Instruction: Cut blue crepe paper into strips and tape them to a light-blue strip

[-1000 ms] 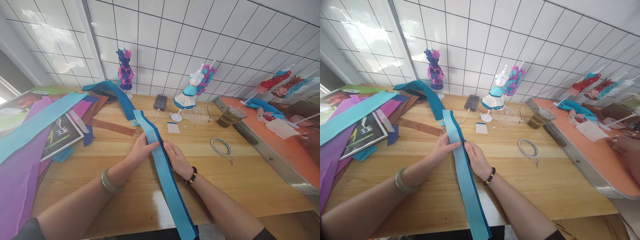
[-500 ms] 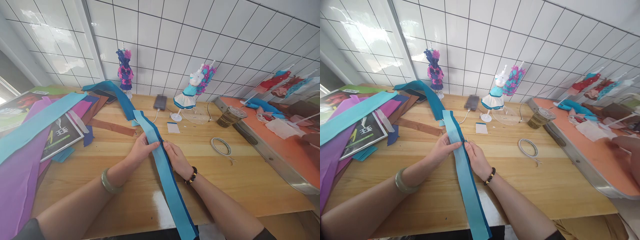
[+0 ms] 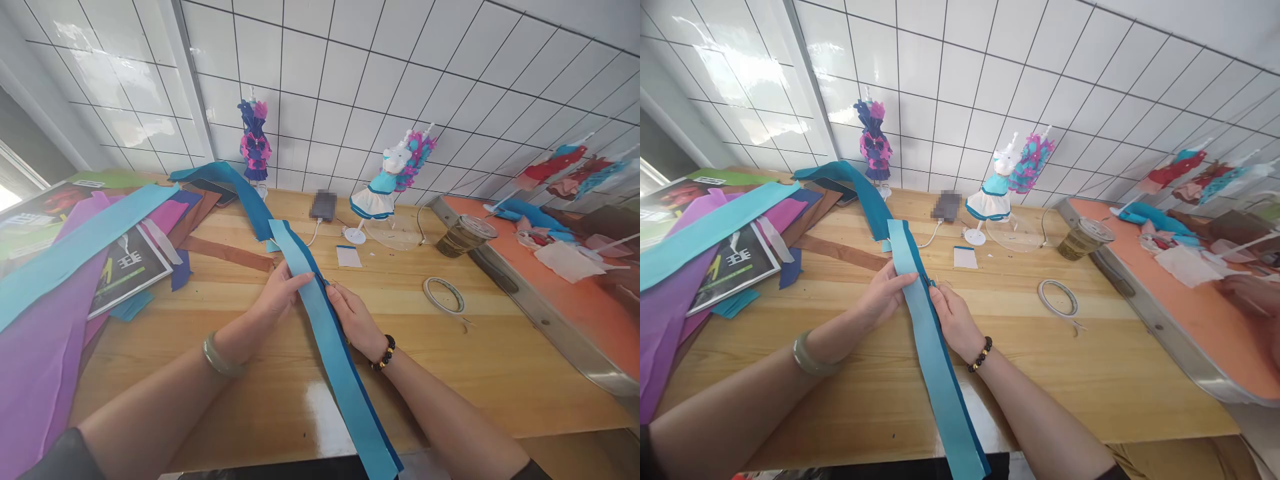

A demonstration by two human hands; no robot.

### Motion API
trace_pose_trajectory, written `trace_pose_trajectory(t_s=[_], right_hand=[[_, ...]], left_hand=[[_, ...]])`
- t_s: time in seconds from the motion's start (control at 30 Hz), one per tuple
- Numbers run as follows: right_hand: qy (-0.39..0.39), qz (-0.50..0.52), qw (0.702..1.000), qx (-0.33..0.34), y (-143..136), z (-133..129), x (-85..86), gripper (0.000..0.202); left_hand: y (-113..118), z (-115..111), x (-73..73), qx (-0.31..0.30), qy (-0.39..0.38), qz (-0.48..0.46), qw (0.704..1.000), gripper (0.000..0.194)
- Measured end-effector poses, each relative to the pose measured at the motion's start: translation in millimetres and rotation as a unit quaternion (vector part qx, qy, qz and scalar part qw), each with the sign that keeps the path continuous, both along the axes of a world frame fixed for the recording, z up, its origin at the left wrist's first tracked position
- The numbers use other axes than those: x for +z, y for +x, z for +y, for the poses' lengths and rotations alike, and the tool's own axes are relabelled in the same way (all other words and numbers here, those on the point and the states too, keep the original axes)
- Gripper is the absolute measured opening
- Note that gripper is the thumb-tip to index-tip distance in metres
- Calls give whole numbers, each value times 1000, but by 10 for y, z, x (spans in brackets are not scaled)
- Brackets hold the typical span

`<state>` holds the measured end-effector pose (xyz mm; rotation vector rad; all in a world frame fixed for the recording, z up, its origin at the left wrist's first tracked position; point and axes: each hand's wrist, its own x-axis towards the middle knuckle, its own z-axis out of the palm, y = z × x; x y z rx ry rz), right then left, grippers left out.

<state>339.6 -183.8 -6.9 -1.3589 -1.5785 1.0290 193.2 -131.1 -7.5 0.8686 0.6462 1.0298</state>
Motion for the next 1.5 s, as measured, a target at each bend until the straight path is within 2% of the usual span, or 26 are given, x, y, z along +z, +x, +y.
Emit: trace_pose_trajectory(t_s=[0.23, 0.57, 1.0, 1.5], right_hand=[[-12, 3, 1000, 6, -12, -20, -13, 33], [4, 25, 1000, 2, -17, 3, -17, 36], [7, 40, 999, -7, -15, 9, -11, 34], [9, 38, 999, 0, -5, 12, 5, 34]], left_hand=[[-7, 20, -47, 26, 13, 2, 1000, 32], [44, -29, -77, 17, 67, 56, 996, 31], [61, -61, -66, 38, 85, 56, 994, 35], [53, -60, -67, 22, 86, 57, 994, 32]])
